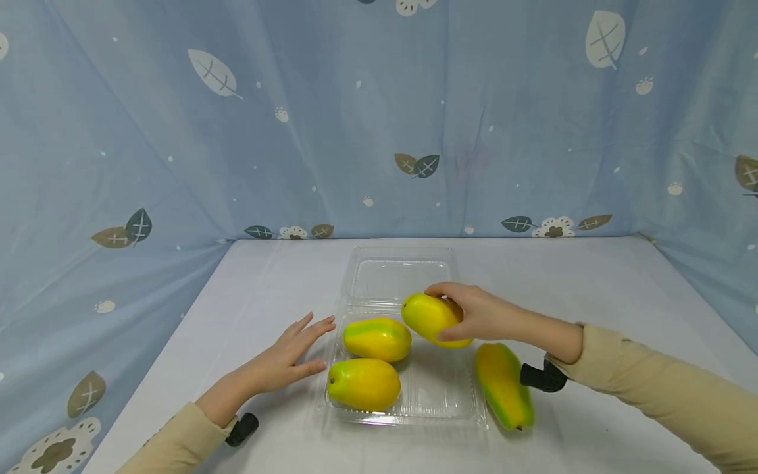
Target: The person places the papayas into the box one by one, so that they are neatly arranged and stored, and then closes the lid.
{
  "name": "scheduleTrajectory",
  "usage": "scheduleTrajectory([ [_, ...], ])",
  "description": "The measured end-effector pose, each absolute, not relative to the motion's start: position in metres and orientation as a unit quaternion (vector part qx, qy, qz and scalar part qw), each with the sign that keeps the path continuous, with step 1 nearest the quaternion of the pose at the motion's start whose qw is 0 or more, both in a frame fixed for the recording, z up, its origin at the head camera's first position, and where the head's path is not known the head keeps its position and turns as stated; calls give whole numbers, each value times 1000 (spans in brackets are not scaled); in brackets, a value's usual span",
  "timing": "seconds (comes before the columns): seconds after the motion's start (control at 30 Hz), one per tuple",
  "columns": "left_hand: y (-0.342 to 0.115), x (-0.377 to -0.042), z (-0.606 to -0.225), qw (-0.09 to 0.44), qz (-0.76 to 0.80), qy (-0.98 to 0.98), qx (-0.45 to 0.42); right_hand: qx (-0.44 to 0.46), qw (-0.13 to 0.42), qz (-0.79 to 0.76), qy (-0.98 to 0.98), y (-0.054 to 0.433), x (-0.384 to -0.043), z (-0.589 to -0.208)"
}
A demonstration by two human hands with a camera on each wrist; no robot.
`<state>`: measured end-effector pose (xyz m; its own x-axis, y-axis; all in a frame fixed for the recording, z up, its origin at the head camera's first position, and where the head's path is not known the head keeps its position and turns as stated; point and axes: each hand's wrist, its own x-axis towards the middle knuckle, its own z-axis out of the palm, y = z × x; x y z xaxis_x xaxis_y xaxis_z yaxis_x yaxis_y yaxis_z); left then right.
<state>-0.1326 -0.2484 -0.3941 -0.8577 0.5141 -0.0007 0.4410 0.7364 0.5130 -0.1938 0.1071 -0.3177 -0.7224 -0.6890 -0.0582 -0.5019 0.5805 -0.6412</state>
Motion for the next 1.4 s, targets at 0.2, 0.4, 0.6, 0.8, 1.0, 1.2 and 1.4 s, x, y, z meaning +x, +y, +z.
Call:
scheduleTrajectory([
  [0.2, -248, -133, -395, 75, 258, 930, 253, -340, 156, -303, 877, 100, -195, -324],
  [0.4, -247, -133, -394, 77, 260, 930, 250, -345, 160, -291, 878, 95, -193, -328],
  [0.6, -247, -133, -394, 79, 261, 929, 249, -348, 156, -280, 881, 94, -193, -332],
  [0.8, -247, -133, -395, 75, 260, 929, 252, -348, 150, -263, 887, 95, -194, -335],
  [1.0, -248, -133, -396, 73, 261, 929, 254, -339, 140, -247, 897, 95, -192, -335],
  [1.2, -248, -132, -395, 71, 260, 928, 256, -319, 154, -248, 902, 94, -191, -333],
  [1.4, -248, -132, -396, 65, 254, 929, 261, -326, 161, -243, 899, 95, -191, -331],
])
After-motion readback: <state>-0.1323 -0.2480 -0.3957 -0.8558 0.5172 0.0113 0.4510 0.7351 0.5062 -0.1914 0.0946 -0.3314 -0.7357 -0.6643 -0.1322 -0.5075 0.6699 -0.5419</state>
